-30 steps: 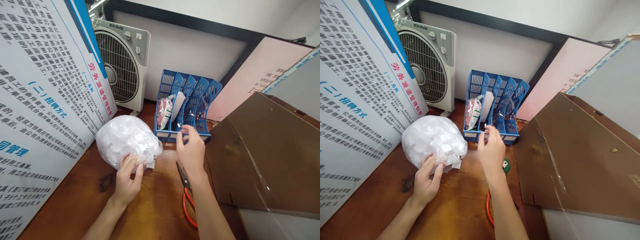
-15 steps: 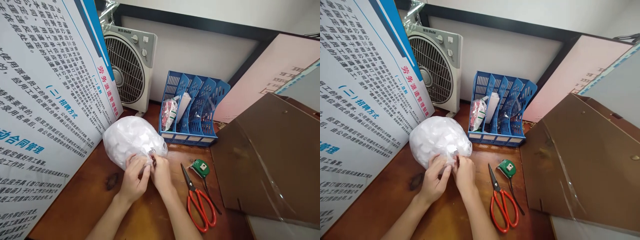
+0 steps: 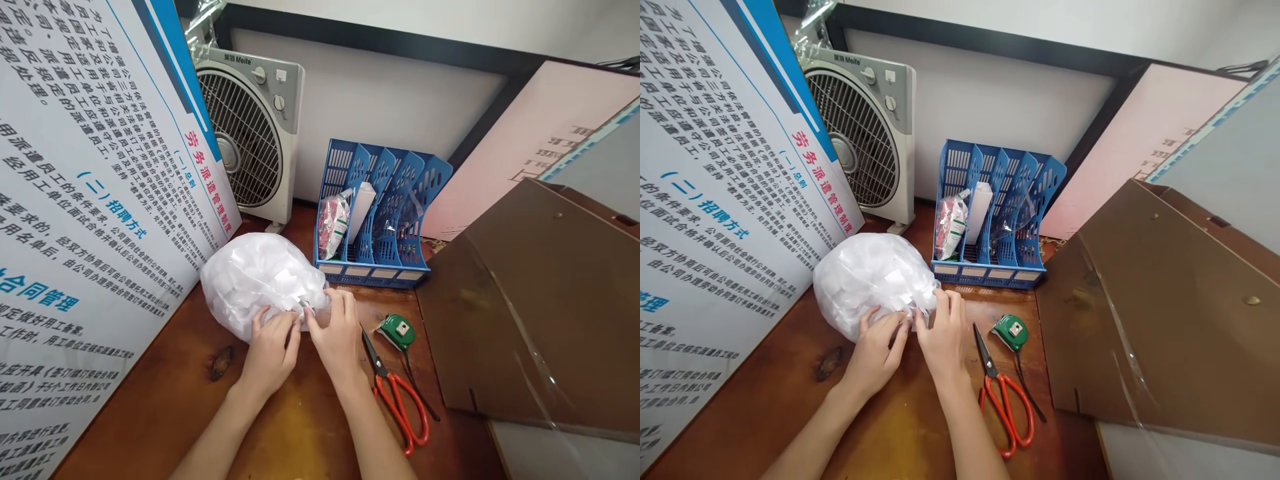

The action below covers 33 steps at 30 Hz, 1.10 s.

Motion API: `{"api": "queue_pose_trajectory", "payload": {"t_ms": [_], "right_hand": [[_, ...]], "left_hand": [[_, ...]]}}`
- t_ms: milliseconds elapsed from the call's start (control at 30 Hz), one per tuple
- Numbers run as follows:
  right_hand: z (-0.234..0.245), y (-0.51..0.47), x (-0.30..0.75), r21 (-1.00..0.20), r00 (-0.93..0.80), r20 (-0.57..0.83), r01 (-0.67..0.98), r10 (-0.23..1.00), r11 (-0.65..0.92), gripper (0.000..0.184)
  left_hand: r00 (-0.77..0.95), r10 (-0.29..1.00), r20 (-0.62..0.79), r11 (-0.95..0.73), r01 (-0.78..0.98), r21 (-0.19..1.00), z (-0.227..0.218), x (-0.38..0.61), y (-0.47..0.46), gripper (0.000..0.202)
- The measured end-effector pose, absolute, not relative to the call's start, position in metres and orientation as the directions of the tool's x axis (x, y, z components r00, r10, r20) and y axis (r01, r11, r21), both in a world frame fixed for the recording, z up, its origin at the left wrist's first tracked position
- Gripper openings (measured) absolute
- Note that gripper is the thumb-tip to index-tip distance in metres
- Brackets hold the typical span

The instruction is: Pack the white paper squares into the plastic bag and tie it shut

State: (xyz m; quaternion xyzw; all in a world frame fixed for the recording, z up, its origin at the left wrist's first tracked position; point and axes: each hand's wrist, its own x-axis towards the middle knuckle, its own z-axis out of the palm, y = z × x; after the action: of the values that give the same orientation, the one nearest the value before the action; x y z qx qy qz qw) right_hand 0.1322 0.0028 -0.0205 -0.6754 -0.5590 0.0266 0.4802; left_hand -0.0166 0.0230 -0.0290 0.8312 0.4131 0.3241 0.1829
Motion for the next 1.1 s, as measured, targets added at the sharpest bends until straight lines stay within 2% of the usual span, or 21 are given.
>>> {"api": "queue_pose_trajectory", "payload": {"t_ms": [100,233,467,567,700,800,967,1100], "right_hand": [[-0.015,0.012,0.137,-0.733,0.401,0.475,0.673,0.783,0.100,0.007],[0.015,0.019,0.154,-0.832,0.433,0.404,0.539,0.806,0.128,0.020],[0.091,0.042,0.182,-0.897,0.329,0.358,0.382,0.874,0.224,0.025],[0.115,0.054,0.185,-0.908,0.295,0.367,0.318,0.882,0.271,0.028],[0.137,0.067,0.184,-0.915,0.278,0.384,0.240,0.880,0.324,0.030],[0.150,0.074,0.180,-0.918,0.308,0.397,0.137,0.865,0.372,0.028],[0.167,0.078,0.159,-0.879,0.251,0.460,-0.012,0.852,0.477,0.024],[0.188,0.070,0.140,-0.803,0.281,0.464,-0.268,0.840,0.532,0.019]], "left_hand": [[0.402,0.803,0.440,-0.596,0.536,0.598,-0.024,-0.017,0.021,0.018],[0.243,0.810,0.533,-0.577,0.488,0.655,-0.002,-0.023,0.022,0.017],[-0.060,0.844,0.532,-0.484,0.341,0.806,0.070,-0.032,0.045,0.017],[-0.207,0.854,0.477,-0.458,0.135,0.879,0.094,-0.033,0.062,0.022],[-0.283,0.851,0.443,-0.503,-0.194,0.842,0.119,-0.032,0.083,0.018],[-0.289,0.867,0.405,-0.490,-0.353,0.797,0.138,-0.036,0.093,0.015],[-0.403,0.825,0.396,-0.548,-0.400,0.735,0.163,-0.058,0.101,0.019],[-0.517,0.781,0.350,-0.600,-0.463,0.652,0.179,-0.083,0.097,0.023]]}}
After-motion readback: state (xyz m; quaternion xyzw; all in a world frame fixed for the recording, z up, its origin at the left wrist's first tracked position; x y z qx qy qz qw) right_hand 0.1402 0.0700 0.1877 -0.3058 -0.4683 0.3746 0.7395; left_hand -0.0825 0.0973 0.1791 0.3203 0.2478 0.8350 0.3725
